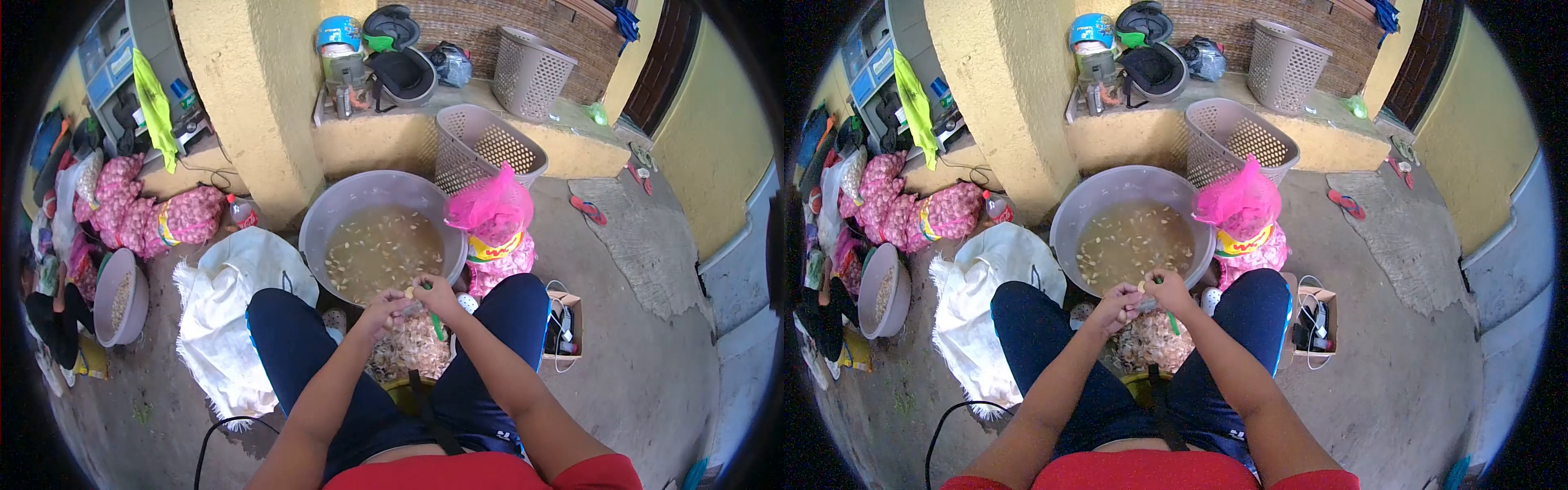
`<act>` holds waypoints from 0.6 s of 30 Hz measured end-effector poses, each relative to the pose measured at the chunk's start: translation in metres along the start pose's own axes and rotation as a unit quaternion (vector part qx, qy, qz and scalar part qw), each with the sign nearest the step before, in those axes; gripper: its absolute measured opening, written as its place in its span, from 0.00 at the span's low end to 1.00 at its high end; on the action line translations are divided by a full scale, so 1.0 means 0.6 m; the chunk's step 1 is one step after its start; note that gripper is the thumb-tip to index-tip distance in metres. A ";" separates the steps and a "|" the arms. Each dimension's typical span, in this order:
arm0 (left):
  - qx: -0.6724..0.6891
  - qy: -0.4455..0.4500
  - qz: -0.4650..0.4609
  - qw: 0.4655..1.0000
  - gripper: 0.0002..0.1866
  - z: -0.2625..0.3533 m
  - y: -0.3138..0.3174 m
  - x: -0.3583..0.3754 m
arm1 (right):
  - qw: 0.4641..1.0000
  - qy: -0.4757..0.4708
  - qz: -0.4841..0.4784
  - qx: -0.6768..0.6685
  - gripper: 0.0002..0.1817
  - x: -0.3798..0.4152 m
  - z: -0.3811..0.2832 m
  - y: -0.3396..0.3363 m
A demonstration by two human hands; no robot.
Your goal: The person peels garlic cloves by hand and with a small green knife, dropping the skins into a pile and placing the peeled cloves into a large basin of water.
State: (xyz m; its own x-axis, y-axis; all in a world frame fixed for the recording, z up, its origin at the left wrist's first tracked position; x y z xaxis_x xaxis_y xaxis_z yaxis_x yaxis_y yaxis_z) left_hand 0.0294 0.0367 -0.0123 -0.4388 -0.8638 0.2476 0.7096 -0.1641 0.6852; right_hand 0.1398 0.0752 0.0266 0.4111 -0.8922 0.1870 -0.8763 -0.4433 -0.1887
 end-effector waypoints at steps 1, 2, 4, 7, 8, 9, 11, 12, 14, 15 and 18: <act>0.029 0.002 -0.001 1.000 0.07 -0.002 -0.002 -0.001 | 1.000 -0.011 -0.003 0.011 0.08 -0.003 0.003 0.000; 0.058 0.005 -0.001 0.998 0.08 -0.005 -0.005 -0.003 | 0.999 -0.033 0.001 0.043 0.09 -0.003 0.004 0.002; 0.094 0.013 -0.010 0.995 0.09 -0.003 -0.005 -0.004 | 0.992 -0.076 0.008 0.105 0.11 0.002 -0.001 0.011; 0.114 0.031 -0.025 0.993 0.08 0.011 0.002 -0.003 | 0.992 -0.085 0.009 0.097 0.11 0.009 -0.015 0.014; 0.123 0.041 -0.023 0.991 0.07 0.015 0.004 -0.001 | 0.993 -0.088 0.012 0.079 0.11 0.006 -0.012 0.011; 0.131 0.050 -0.019 0.990 0.06 0.020 0.004 0.002 | 0.994 -0.090 0.014 0.061 0.10 0.002 -0.006 0.010; 0.130 0.043 -0.025 0.990 0.06 0.019 -0.001 0.000 | 0.995 -0.097 0.025 0.002 0.11 -0.004 0.004 0.004; 0.130 0.039 -0.029 0.990 0.05 0.019 -0.001 0.000 | 0.994 -0.100 0.035 -0.038 0.11 -0.005 0.001 0.002; 0.126 0.039 -0.058 0.990 0.05 0.021 0.005 -0.001 | 0.992 -0.098 0.031 -0.073 0.13 -0.003 -0.006 0.000; 0.123 0.039 -0.072 0.989 0.06 0.022 0.009 -0.001 | 0.993 -0.091 0.017 -0.069 0.13 0.008 -0.026 0.000; 0.105 0.012 -0.044 0.993 0.07 0.013 0.002 -0.001 | 0.996 -0.074 -0.009 -0.054 0.12 0.014 -0.031 0.010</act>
State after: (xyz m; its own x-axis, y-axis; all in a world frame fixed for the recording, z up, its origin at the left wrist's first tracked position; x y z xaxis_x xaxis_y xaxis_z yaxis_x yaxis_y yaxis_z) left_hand 0.0259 0.0409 -0.0063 -0.4783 -0.8623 0.1663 0.5376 -0.1378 0.8319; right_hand 0.1333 0.0668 0.0448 0.4519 -0.8910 0.0429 -0.8874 -0.4539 -0.0809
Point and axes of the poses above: each hand's wrist, its own x-axis away from the middle knuckle, its own y-axis out of the palm, z = x × y, the point moved 7 cm from there along -x, towards the middle knuckle, and after that the axes turned 8 degrees about -z, right-handed, at the moved point
